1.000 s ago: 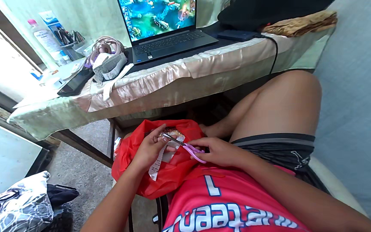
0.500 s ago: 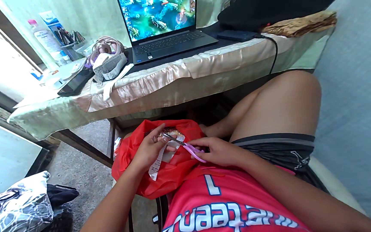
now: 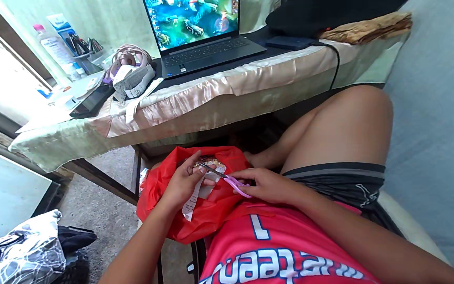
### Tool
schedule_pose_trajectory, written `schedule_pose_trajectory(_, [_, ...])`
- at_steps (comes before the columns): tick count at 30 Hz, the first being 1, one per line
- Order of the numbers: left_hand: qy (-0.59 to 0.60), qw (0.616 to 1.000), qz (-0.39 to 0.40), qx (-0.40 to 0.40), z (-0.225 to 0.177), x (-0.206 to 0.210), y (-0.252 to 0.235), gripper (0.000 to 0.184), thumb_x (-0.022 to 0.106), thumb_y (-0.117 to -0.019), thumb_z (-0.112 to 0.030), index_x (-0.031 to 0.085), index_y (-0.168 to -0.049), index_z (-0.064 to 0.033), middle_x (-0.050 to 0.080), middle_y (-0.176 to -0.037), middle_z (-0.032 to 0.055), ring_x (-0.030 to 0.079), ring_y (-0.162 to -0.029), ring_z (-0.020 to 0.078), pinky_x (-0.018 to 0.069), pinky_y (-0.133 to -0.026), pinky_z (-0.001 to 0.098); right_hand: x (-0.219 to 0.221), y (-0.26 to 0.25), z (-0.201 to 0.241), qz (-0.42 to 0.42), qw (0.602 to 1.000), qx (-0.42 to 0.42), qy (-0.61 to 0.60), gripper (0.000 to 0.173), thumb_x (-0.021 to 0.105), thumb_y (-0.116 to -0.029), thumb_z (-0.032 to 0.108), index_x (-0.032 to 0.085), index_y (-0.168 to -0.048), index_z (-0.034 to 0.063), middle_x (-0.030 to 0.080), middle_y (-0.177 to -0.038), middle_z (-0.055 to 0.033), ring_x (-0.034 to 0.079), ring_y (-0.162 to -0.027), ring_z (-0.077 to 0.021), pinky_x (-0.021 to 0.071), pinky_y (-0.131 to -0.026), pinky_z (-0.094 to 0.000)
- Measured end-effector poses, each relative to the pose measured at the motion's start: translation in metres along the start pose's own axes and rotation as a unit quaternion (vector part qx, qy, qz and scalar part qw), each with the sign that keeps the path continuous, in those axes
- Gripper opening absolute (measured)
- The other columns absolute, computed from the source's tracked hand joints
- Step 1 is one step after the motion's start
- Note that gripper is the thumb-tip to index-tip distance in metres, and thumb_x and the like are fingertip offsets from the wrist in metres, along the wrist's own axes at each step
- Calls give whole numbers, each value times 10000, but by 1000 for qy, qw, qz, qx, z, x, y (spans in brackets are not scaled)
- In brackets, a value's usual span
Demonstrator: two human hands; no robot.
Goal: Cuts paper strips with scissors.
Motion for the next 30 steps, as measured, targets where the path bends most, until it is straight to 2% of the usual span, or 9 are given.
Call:
schedule_pose_trajectory(7, [3,1000,0,-3,0,0,0,599,488,-1055,5,247,-1602,-31,684,-1243,211,751,-919,303,643,-832,406,-1,0,-2,-2,1000,-2,-2,368,627,-1023,294,651,-1367,167,730,-1079,11,675,-925,-41,560,-871,-261])
schedule_pose_trajectory(13, [2,1000,5,-6,-1,1,1,611,482,-1051,20,235,-1607,-36,697,-1228,206,755,-901,280,640,-827,382,0,2,0,2,1000,-2,-31,437,677,-982,343,644,-1380,166,712,-1162,-2,668,-987,-39,555,-897,-248])
schedule_pose_trajectory(30, [-2,1000,8,0,0,0,-1,594,485,-1058,-3,246,-1602,-29,700,-1212,205,752,-908,288,640,-830,392,-1,-1,-3,-11,1000,8,-5,335,621,-1028,264,665,-1348,175,731,-1056,19,674,-906,-36,561,-862,-254])
Point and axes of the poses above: each hand's wrist, its own y-axis away from the middle knuckle, its own x-axis out of the palm, z = x × y, the point moved 4 cm from there along -y, towards the middle knuckle
